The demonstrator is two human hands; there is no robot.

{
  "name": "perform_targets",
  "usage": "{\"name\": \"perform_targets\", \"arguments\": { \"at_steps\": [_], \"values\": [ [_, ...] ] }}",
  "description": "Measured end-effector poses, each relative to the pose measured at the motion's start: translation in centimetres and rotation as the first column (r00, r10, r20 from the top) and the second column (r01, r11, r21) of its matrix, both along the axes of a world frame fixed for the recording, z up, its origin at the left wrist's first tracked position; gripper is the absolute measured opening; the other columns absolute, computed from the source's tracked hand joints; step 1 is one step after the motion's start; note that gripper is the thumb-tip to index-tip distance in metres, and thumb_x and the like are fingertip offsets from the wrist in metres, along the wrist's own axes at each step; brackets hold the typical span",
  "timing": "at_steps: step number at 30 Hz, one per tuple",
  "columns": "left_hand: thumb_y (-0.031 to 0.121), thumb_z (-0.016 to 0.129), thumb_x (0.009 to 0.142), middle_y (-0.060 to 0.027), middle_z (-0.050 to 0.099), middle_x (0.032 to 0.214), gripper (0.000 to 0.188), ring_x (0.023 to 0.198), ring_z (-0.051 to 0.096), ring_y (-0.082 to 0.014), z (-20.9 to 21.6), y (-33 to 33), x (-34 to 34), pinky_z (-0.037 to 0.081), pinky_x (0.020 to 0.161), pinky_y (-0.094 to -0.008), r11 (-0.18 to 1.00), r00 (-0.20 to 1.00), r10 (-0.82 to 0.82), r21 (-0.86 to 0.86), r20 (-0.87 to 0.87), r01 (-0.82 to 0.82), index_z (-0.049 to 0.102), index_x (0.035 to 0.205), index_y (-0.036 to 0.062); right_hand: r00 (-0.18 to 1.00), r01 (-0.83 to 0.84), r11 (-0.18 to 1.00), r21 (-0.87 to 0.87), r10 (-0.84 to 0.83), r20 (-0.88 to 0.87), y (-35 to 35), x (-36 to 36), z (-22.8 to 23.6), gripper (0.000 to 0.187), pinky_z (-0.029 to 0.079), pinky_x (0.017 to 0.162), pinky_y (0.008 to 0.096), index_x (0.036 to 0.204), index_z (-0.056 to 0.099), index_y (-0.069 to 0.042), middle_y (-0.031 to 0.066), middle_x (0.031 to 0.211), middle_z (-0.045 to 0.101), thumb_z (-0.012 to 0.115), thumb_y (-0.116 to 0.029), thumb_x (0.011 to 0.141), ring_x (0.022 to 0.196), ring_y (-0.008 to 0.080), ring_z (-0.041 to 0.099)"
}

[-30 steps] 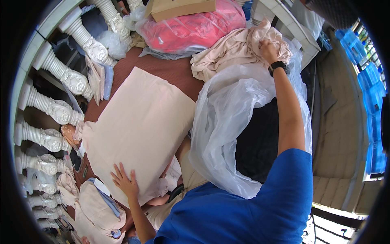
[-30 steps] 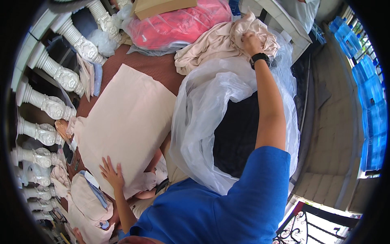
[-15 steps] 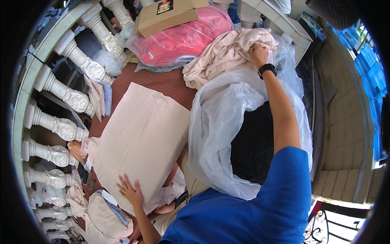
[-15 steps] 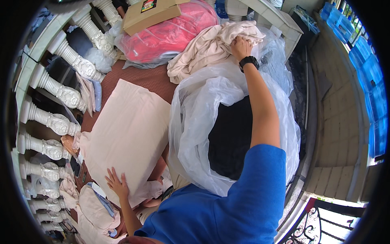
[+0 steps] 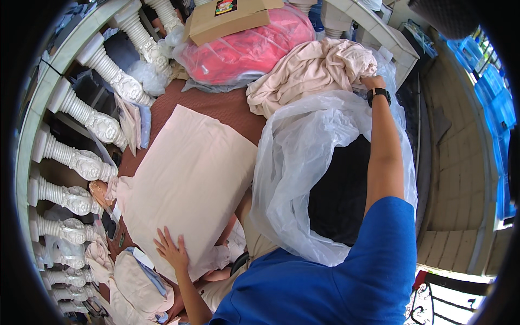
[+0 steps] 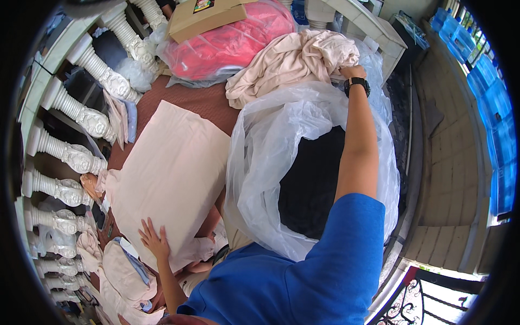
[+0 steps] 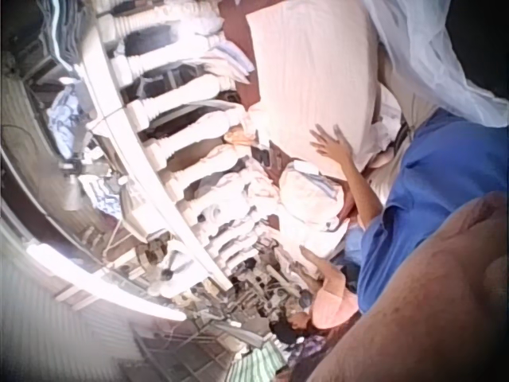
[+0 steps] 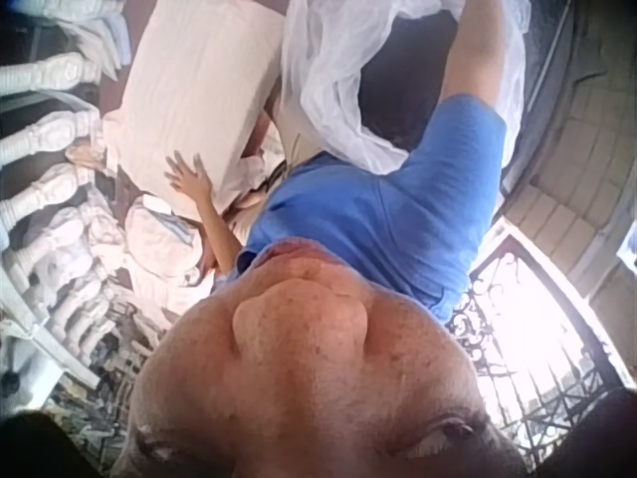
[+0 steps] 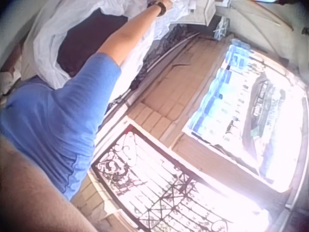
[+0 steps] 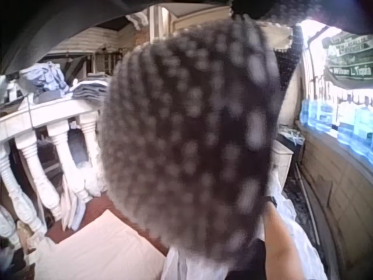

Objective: The person folds pink shirts on a table, places a white cardboard insert inside one shirt, and slides the folded shirt into a clear plastic bag.

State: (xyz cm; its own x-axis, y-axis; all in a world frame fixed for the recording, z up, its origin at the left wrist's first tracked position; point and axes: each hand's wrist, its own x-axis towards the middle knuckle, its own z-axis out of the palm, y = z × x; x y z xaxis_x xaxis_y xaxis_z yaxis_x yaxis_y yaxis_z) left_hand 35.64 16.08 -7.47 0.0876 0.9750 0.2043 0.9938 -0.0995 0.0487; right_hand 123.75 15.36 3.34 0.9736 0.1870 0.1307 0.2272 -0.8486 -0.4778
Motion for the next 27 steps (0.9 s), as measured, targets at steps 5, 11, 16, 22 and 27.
{"name": "perform_targets", "arguments": {
  "at_steps": [5, 11, 16, 22, 27],
  "values": [
    [0.05, 0.049, 0.097, -0.0049, 0.022, 0.162, 0.064, 0.146, 0.016, -0.0451, -0.2, -0.1, -0.3, 0.014, 0.113, -0.0633, 1.0, 1.0, 0.006, 0.015, -0.008, -0.006, 0.035, 0.152, 0.0219, 0.988, -0.06, 0.996, -0.063, 0.05, -0.149, 0.0, 0.1, 1.9, 0.064, 0.05, 0.096, 0.0341, 0.106, 0.07, 0.003, 0.0195, 0.114, 0.069, 0.083, -0.042, 0.062, 0.11, 0.0318, 0.065],
    [0.051, 0.05, 0.096, -0.0045, 0.022, 0.162, 0.064, 0.146, 0.016, -0.0451, -0.2, -0.1, -0.4, 0.014, 0.113, -0.0635, 1.0, 1.0, 0.015, 0.022, -0.005, -0.015, 0.035, 0.152, 0.0228, 0.983, -0.151, 0.987, -0.062, 0.143, -0.112, -0.4, -0.5, 4.1, 0.056, 0.05, 0.097, 0.037, 0.111, 0.068, 0.002, 0.0214, 0.12, 0.066, 0.075, -0.034, 0.07, 0.111, 0.0337, 0.065],
    [0.051, 0.05, 0.096, -0.0042, 0.022, 0.162, 0.064, 0.146, 0.016, -0.0451, -0.5, 0.0, -0.6, 0.015, 0.113, -0.0638, 0.999, 1.0, 0.003, 0.034, 0.001, -0.004, 0.034, 0.152, 0.0229, 0.97, -0.153, 0.976, -0.155, 0.178, 0.165, 0.4, -0.4, 4.9, 0.049, 0.05, 0.097, 0.0412, 0.115, 0.068, -0.002, 0.0229, 0.124, 0.063, 0.065, -0.033, 0.078, 0.117, 0.0366, 0.061],
    [0.051, 0.049, 0.096, -0.0042, 0.023, 0.162, 0.064, 0.146, 0.016, -0.0449, -0.7, 0.4, 0.3, 0.015, 0.113, -0.0641, 0.999, 0.999, -0.023, 0.043, 0.028, 0.022, 0.035, 0.152, 0.0223, 0.985, -0.108, 0.946, 0.306, 0.145, -0.099, 0.2, 4.0, 6.9, 0.032, 0.056, 0.06, 0.0307, 0.089, 0.067, 0.006, 0.0143, 0.078, 0.068, 0.073, -0.024, 0.081, 0.057, 0.0211, 0.066],
    [0.051, 0.05, 0.096, -0.0042, 0.023, 0.162, 0.064, 0.146, 0.016, -0.0446, -0.5, 0.0, -0.4, 0.015, 0.113, -0.0639, 0.999, 1.0, 0.0, 0.05, 0.02, -0.001, 0.035, 0.152, 0.0223, 0.832, 0.119, 0.159, 0.98, 0.522, -0.186, -1.0, -0.7, 10.0, 0.02, 0.047, 0.051, 0.0301, 0.075, 0.06, -0.004, 0.0036, 0.061, 0.053, 0.077, -0.008, 0.084, 0.05, 0.0165, 0.051]
  ]
}}
